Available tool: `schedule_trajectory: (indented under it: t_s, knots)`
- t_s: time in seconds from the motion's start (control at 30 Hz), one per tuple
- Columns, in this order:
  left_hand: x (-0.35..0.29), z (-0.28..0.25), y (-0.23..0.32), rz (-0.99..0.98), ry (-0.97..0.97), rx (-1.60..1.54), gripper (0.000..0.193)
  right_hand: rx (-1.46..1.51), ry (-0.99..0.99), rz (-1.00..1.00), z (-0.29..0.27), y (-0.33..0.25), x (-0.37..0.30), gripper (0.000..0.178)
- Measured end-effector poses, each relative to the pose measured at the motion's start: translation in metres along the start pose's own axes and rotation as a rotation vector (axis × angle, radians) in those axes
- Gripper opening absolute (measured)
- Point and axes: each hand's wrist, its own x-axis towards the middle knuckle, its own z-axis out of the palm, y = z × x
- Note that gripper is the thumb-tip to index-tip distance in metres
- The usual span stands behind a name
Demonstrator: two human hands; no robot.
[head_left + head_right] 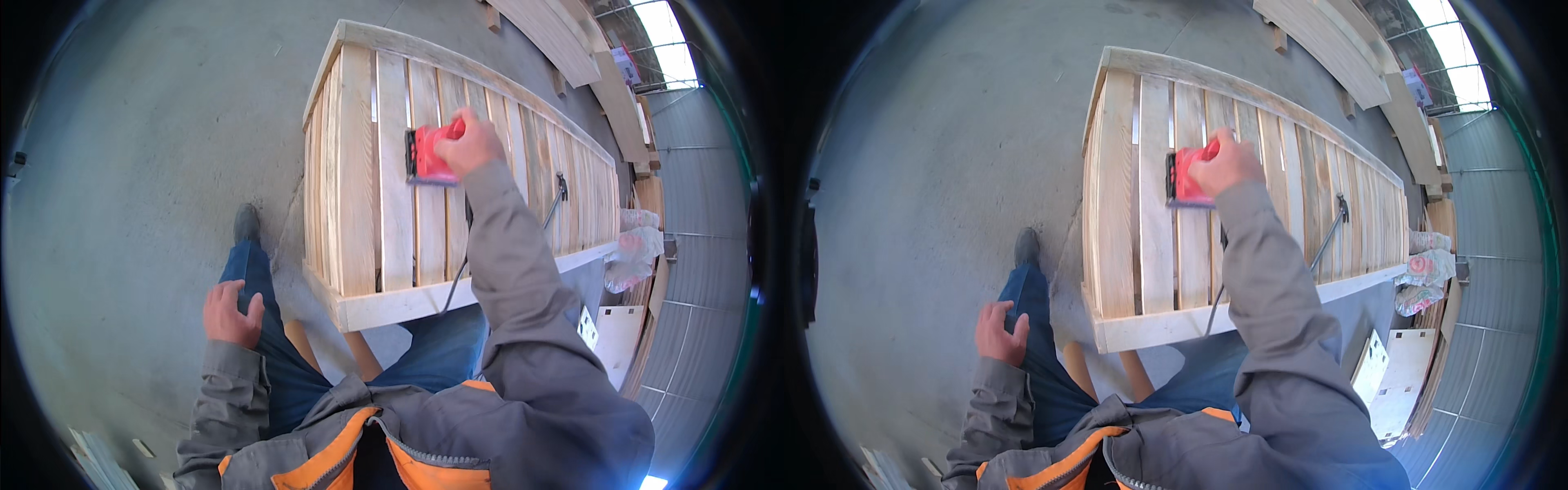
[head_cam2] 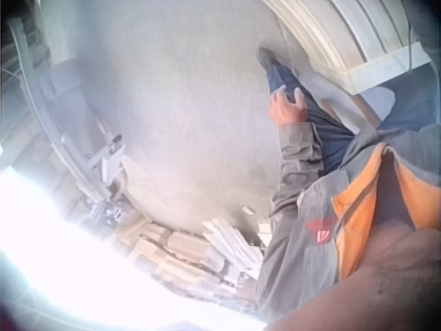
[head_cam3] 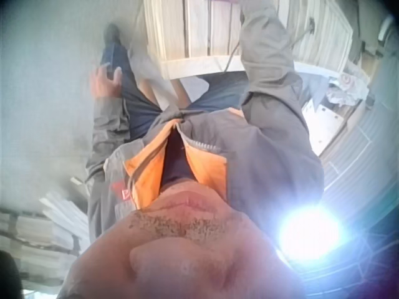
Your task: The person uses a red electric sander to smooth the surface of a wooden pallet. They move the sander back and forth across the slats, covering multiple areas of the pallet throughout the clip.
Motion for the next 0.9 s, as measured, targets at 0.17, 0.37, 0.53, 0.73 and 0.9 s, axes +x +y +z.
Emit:
schedule_trajectory:
  t_s: [0.17, 0.37, 0.53, 0.73, 0.9]
  knots:
    - [0.004, -0.003, 0.002, 0.014, 0.010, 0.008, 0.035, 0.024, -0.083, -0.012, 0.004, 0.003, 0.107, 0.052]
    - [0.008, -0.004, 0.005, 0.002, -0.018, 0.030, 0.035, 0.039, -0.051, -0.070, 0.009, 0.008, 0.179, 0.053]
    - [0.008, 0.003, 0.006, -0.005, -0.037, 0.030, 0.034, 0.055, -0.063, -0.154, 0.009, 0.020, 0.206, 0.059]
    - [0.007, 0.001, 0.009, -0.074, -0.061, 0.045, 0.035, 0.021, -0.077, -0.143, 0.012, -0.030, 0.179, 0.060]
    - [0.004, 0.008, 0.005, -0.057, -0.043, 0.045, 0.034, 0.062, -0.024, -0.118, 0.010, -0.007, 0.109, 0.052]
